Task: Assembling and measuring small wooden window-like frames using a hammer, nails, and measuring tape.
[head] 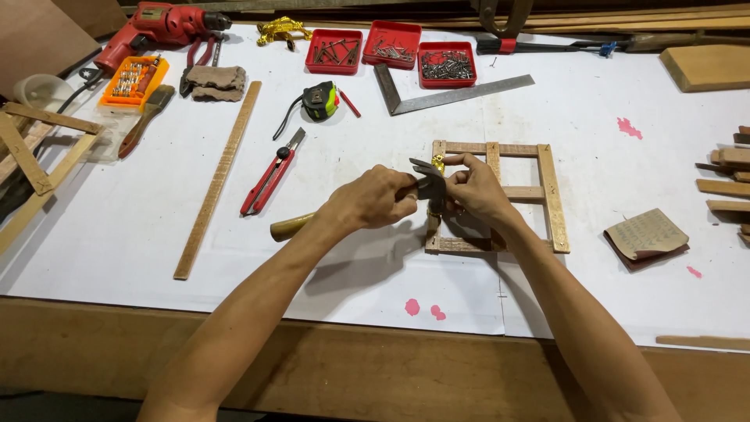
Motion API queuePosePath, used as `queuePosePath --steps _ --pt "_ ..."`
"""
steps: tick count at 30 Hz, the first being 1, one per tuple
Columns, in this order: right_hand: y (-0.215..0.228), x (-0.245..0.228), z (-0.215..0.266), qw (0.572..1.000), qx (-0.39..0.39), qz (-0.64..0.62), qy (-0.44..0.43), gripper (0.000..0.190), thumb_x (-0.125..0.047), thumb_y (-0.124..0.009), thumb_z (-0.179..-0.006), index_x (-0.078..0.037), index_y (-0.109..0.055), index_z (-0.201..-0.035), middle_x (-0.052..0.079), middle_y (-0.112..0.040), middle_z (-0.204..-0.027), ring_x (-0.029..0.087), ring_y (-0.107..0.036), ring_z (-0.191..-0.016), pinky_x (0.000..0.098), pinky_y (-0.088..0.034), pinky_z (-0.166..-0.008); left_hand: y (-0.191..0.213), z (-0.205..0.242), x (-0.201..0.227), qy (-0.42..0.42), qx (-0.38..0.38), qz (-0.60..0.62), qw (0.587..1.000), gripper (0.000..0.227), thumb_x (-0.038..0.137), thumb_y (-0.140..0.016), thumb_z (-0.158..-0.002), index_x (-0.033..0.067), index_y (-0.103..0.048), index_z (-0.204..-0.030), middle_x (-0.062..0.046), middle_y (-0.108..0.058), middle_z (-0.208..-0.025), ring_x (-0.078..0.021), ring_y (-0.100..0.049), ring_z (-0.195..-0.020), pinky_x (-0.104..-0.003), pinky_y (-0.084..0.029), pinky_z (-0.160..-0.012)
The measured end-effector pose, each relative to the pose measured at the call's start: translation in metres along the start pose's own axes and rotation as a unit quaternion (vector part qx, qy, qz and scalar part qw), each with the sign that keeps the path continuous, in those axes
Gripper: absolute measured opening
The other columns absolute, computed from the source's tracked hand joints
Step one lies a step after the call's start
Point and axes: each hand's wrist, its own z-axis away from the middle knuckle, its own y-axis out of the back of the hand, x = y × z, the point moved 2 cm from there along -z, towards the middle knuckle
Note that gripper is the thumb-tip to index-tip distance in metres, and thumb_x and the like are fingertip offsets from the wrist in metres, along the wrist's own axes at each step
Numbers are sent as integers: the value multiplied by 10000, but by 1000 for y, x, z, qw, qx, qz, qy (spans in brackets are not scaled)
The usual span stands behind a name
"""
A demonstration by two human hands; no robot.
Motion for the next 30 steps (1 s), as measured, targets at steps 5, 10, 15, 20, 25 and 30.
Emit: queuePosePath --steps 5,10,15,20,25,30 --pt "3 16 -8 999 -8 -7 30 448 4 -637 -904 44 -498 -1328 53 -627 -670 118 -623 -545 259 -531 -480 -8 -1 -15 -18 43 52 998 167 190 -608 -835 43 -688 -843 -83 -670 -613 -220 -604 -498 -394 -504 -485" --pt "1 8 -3 999 -2 21 26 426 -80 -677 -933 43 -518 -1309 51 -647 -672 115 -637 -555 247 -497 -472 1 9 2 59 -45 -10 997 145 199 -626 -822 76 -701 -808 -87 -673 -605 -211 -590 -514 -415 -489 -497" --pt "-2 1 1 1000 5 28 6 560 -124 -718 -916 25 -471 -1396 53 -663 -685 109 -624 -548 249 -487 -462 -11 6 -38 -47 59 -97 992 152 227 -709 -829 75 -711 -832 -42 -705 -776 -197 -642 -577 -364 -550 -555" --pt "-3 1 4 1000 10 15 0 561 -158 -703 -922 -1 -501 -1421 62 -684 -691 106 -625 -541 247 -494 -459 -13 22 -48 -61 126 -153 978 318 251 -773 -774 129 -729 -1065 -42 -699 -863 -199 -657 -608 -357 -539 -539" --pt "-4 3 3 1000 13 17 -1 585 -166 -713 -907 -20 -519 -1439 53 -690 -693 104 -623 -533 253 -491 -451 -22 26 -60 -40 114 -191 974 355 309 -790 -822 130 -715 -1119 -40 -674 -869 -177 -652 -609 -325 -542 -541" --pt "-4 3 4 999 12 30 8 610 -170 -719 -918 -26 -499 -1468 41 -675 -693 90 -628 -545 238 -515 -472 -25 29 -66 -63 159 -170 970 394 230 -766 -758 121 -715 -1133 -51 -653 -904 -204 -641 -707 -359 -549 -615"
